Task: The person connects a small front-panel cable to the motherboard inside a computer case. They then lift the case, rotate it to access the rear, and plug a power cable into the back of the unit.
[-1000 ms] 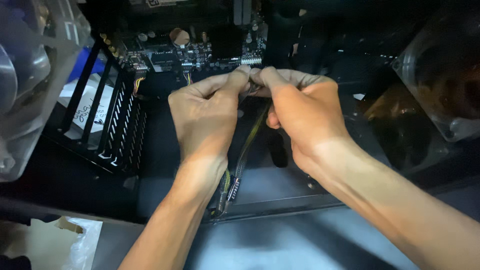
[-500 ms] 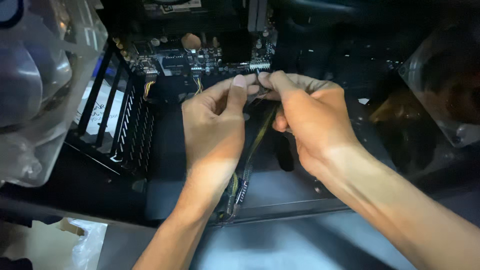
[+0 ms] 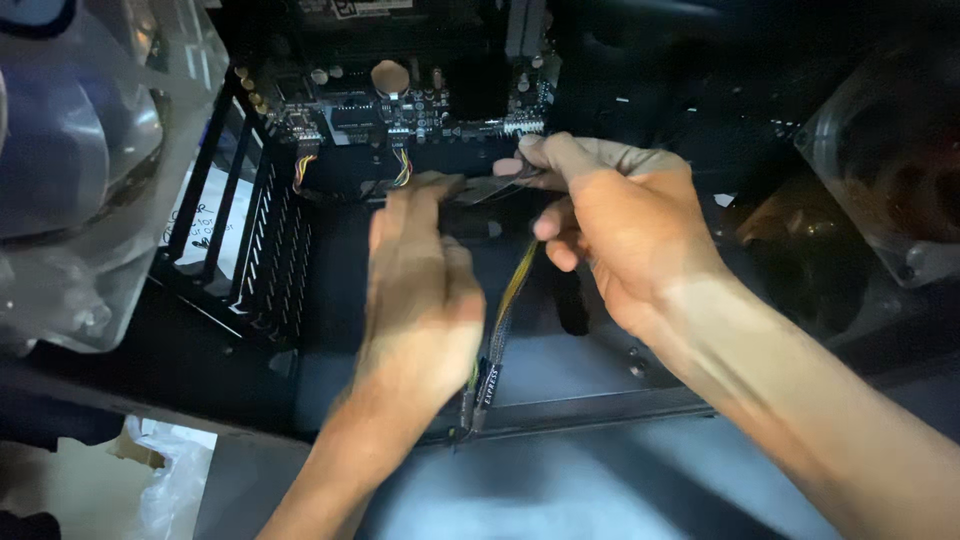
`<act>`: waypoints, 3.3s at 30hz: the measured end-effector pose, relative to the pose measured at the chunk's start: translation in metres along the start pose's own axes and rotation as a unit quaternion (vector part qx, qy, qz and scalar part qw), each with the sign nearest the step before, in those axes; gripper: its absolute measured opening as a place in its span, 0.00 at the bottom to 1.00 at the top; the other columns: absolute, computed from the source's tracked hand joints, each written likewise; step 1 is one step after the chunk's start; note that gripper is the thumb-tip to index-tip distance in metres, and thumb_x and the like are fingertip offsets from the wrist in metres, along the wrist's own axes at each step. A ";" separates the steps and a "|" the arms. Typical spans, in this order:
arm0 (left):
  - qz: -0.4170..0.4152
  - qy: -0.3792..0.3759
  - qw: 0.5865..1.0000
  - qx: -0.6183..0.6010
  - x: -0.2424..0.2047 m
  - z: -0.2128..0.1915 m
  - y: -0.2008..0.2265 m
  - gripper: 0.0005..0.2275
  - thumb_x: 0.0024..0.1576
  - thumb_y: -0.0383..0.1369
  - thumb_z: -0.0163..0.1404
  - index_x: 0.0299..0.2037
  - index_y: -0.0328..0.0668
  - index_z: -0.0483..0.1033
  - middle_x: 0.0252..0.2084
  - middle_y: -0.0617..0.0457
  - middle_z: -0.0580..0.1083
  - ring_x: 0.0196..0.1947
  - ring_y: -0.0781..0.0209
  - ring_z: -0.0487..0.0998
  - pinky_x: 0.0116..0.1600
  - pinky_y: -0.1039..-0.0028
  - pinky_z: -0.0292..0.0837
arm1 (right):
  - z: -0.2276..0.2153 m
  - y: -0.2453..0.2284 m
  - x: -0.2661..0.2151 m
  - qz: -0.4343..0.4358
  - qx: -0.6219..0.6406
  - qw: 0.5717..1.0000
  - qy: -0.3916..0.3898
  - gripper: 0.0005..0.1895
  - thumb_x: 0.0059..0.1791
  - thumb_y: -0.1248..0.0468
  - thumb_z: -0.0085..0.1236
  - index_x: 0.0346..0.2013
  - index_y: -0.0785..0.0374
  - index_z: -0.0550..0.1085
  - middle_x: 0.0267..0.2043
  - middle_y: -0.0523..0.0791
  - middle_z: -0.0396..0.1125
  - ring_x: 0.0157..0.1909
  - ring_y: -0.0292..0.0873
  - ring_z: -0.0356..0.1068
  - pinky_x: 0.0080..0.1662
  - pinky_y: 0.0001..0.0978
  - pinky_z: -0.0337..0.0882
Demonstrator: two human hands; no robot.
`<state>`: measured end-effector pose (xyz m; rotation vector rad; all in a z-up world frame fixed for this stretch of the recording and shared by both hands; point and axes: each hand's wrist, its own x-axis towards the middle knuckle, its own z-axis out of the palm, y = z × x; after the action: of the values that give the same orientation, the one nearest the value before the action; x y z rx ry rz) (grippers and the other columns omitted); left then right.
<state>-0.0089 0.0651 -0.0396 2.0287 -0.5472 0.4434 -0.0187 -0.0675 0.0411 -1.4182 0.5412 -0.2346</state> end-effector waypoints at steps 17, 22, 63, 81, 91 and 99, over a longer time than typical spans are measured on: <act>0.028 -0.078 0.996 0.014 -0.007 -0.007 0.010 0.34 0.42 0.18 0.38 0.66 0.34 0.56 0.67 0.39 0.60 0.71 0.39 0.60 0.76 0.46 0.38 | 0.002 -0.003 0.007 -0.032 0.056 0.997 -0.036 0.07 0.51 0.70 0.58 0.34 0.75 0.77 0.37 0.58 0.78 0.30 0.47 0.77 0.36 0.35 0.84; 0.045 -0.057 0.996 0.057 -0.009 -0.003 0.010 0.33 0.41 0.19 0.38 0.64 0.30 0.57 0.65 0.39 0.62 0.67 0.41 0.64 0.74 0.48 0.46 | -0.001 -0.017 -0.011 -0.004 0.039 0.998 -0.046 0.08 0.51 0.68 0.59 0.39 0.73 0.80 0.42 0.57 0.79 0.36 0.47 0.78 0.40 0.37 0.84; 0.117 0.003 0.985 0.127 -0.016 -0.011 0.012 0.32 0.44 0.23 0.41 0.64 0.22 0.55 0.57 0.32 0.64 0.51 0.35 0.68 0.61 0.54 0.62 | -0.004 -0.031 -0.022 0.055 0.000 0.991 -0.120 0.14 0.53 0.66 0.53 0.48 0.72 0.78 0.47 0.56 0.76 0.42 0.50 0.75 0.50 0.51 0.81; 0.066 -0.042 0.992 0.103 -0.018 -0.016 0.014 0.27 0.42 0.20 0.39 0.58 0.28 0.60 0.65 0.34 0.61 0.46 0.36 0.69 0.56 0.53 0.65 | 0.003 -0.014 -0.006 -0.005 0.055 0.994 -0.090 0.09 0.49 0.71 0.59 0.41 0.77 0.78 0.43 0.59 0.76 0.34 0.50 0.75 0.47 0.45 0.85; -0.008 -0.065 0.998 0.011 -0.017 -0.018 0.018 0.21 0.51 0.25 0.43 0.57 0.36 0.62 0.68 0.38 0.60 0.65 0.38 0.62 0.69 0.54 0.57 | -0.006 -0.019 -0.039 0.035 -0.013 0.998 -0.058 0.20 0.50 0.65 0.54 0.54 0.72 0.75 0.56 0.55 0.76 0.46 0.60 0.80 0.49 0.49 0.83; 0.050 0.106 0.981 0.154 -0.016 -0.020 0.046 0.20 0.53 0.34 0.46 0.58 0.46 0.73 0.51 0.51 0.78 0.53 0.46 0.69 0.55 0.53 0.58 | -0.021 0.000 -0.018 0.007 0.062 0.994 -0.086 0.12 0.51 0.65 0.58 0.46 0.70 0.77 0.43 0.52 0.76 0.30 0.46 0.73 0.38 0.40 0.81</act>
<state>-0.0491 0.0657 -0.0055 2.2172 -0.4715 0.8387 -0.0442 -0.0769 0.0436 -1.2996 0.3886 -0.1310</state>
